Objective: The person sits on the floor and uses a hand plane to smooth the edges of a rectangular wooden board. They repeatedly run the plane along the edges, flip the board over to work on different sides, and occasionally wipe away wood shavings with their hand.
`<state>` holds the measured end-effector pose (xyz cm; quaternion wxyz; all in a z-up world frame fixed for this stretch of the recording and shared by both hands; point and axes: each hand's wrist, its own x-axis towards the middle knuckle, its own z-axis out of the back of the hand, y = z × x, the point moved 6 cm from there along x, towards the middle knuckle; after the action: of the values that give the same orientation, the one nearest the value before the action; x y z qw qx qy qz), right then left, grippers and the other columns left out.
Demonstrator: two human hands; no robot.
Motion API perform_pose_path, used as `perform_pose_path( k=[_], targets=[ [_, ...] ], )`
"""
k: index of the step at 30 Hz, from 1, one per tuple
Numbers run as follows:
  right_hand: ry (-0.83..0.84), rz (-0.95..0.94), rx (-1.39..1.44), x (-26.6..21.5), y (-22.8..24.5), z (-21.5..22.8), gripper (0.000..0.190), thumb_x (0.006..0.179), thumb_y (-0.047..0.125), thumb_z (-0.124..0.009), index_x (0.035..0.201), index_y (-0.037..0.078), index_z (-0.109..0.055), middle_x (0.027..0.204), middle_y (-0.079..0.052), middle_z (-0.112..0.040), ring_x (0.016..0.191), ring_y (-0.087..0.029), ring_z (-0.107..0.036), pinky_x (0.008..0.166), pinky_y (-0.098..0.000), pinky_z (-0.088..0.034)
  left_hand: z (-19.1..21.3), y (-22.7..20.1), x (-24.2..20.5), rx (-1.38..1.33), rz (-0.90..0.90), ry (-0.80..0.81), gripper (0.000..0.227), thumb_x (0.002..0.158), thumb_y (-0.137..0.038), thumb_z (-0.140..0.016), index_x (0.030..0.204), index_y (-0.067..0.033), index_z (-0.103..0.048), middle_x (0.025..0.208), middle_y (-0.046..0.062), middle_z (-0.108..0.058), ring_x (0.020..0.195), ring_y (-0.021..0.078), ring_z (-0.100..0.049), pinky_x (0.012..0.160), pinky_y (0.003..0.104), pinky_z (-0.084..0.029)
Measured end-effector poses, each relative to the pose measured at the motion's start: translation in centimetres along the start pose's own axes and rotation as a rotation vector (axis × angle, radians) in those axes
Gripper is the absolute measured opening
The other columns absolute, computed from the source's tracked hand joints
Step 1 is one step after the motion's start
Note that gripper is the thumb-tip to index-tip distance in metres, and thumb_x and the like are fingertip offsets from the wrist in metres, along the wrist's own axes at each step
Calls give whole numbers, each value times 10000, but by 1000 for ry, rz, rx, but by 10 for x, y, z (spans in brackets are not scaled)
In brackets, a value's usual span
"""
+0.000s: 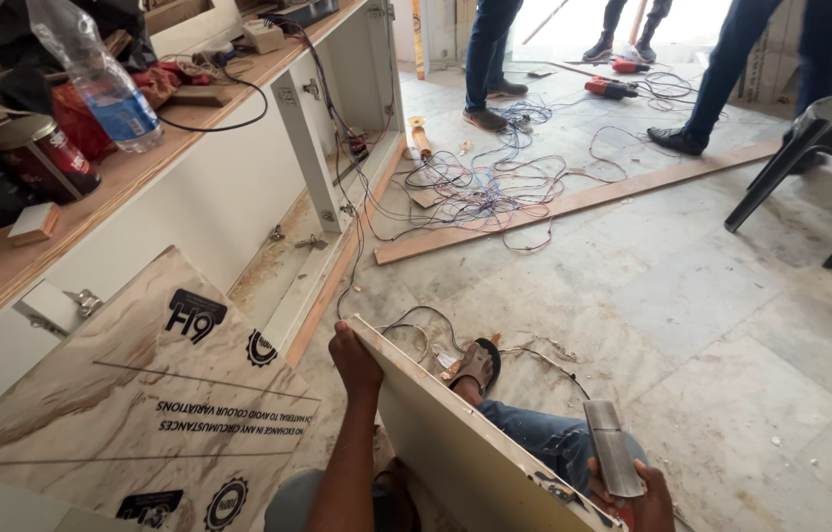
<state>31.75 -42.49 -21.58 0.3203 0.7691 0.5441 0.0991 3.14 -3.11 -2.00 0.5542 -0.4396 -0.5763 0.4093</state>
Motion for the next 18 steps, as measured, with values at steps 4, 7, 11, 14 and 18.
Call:
perform_pose_path(
  k=[4, 7, 11, 14, 18],
  targets=[
    [79, -48, 7, 1, -1, -4, 769, 910, 515, -482, 1166, -204, -576, 624, -72, -451, 503, -145, -402, 423, -294, -351, -3, 7, 3, -12, -5, -10, 642, 1091, -448, -293, 644, -12, -440, 545, 72, -503, 522, 212, -489, 542, 415, -403],
    [23, -13, 27, 2, 11, -5, 703, 896, 476, -490, 1188, -160, -552, 707, -106, -514, 504, -138, -421, 400, -289, -383, 3, 7, 3, -25, -37, -38, 634, 1081, -442, -301, 637, -16, -455, 537, 65, -515, 522, 209, -493, 541, 416, -403],
    [225, -68, 219, -14, 25, -16, 664, 948, 436, -482, 1287, -134, -475, 827, -163, -595, 548, -172, -452, 406, -275, -429, 16, -2, 5, -64, -52, -57, 631, 1055, -433, -282, 628, -29, -509, 549, 54, -566, 517, 198, -535, 540, 404, -430],
    [209, 46, 178, -23, 49, -17, 692, 993, 414, -486, 1293, -209, -457, 860, -196, -591, 577, -174, -484, 360, -252, -435, 23, -4, -3, 26, -95, -119, 611, 1070, -435, -296, 661, -9, -451, 555, 77, -529, 521, 216, -522, 546, 414, -411],
    [-208, 138, -28, -14, 77, -24, 652, 894, 428, -440, 1277, -99, -478, 929, -166, -627, 530, -121, -458, 366, -223, -461, 12, -7, -4, 4, -64, -154, 631, 1080, -436, -329, 664, 19, -461, 557, 110, -526, 534, 235, -516, 557, 427, -414]
  ],
)
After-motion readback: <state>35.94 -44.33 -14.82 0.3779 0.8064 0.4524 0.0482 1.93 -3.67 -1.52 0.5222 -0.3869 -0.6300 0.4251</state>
